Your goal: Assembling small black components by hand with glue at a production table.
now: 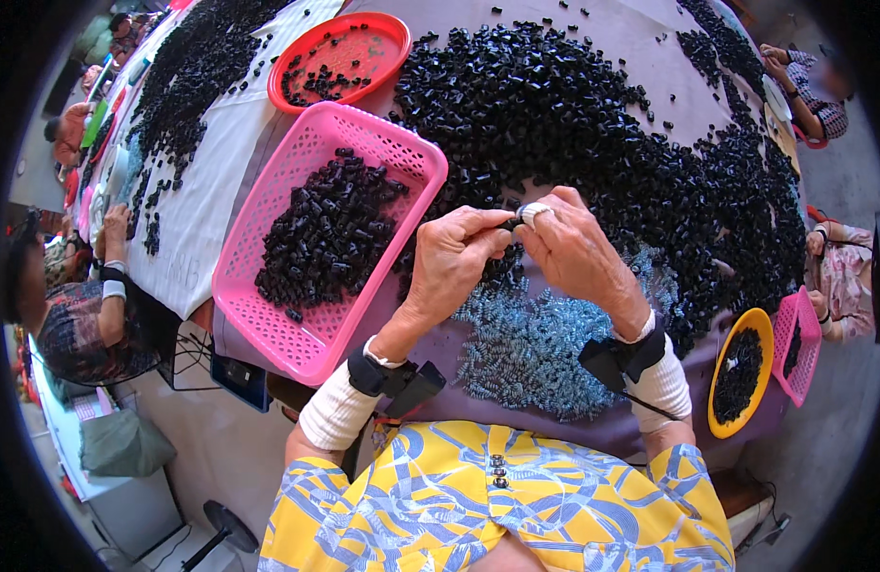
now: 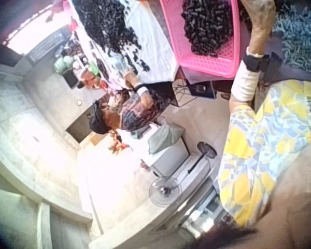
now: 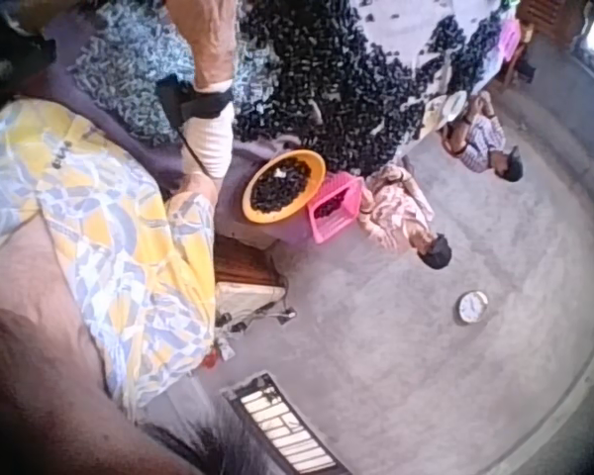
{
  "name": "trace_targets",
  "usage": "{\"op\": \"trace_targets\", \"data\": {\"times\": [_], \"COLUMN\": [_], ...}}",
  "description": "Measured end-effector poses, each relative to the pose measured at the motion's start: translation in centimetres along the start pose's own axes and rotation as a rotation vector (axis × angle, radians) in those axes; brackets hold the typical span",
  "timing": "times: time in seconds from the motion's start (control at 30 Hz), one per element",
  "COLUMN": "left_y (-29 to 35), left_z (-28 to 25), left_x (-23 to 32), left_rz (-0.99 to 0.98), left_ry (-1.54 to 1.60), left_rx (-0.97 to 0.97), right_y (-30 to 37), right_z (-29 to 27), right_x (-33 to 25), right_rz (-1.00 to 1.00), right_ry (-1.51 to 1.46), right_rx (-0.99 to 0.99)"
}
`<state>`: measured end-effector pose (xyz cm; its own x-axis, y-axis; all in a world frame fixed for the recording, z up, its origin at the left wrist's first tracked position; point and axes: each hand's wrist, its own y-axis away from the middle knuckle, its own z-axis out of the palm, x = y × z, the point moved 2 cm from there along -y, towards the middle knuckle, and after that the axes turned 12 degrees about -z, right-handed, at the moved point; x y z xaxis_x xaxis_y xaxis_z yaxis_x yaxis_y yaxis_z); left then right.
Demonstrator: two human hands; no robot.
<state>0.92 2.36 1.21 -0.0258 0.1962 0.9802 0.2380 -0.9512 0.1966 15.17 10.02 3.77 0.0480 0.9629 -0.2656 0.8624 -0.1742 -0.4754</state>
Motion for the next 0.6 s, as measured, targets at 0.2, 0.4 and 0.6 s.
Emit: {"op": "trace_targets", "data": {"times": [0.2, 0.4, 0.6], "left_y": [-0.5, -0.9, -0.7], "left_z": [0.3, -0.1, -0.4], "left_x": [0.1, 0.7, -0.5], "left_rz": [-0.001, -0.111, -0.262], "left_ry": [0.064, 0.227, 0.492], "left_rx": [0.034, -0.046, -0.114], "right_y": [-0.8, -0.4, 1.4], "right_z": [-0.6, -1.9, -1.2], "right_x": [0.4, 1.7, 1.1], "right_rz": [0.039, 0.101, 0.202], "right_ry": [0.06, -0.04, -0.165], "right_rx": [0.09, 0.292, 0.188]}}
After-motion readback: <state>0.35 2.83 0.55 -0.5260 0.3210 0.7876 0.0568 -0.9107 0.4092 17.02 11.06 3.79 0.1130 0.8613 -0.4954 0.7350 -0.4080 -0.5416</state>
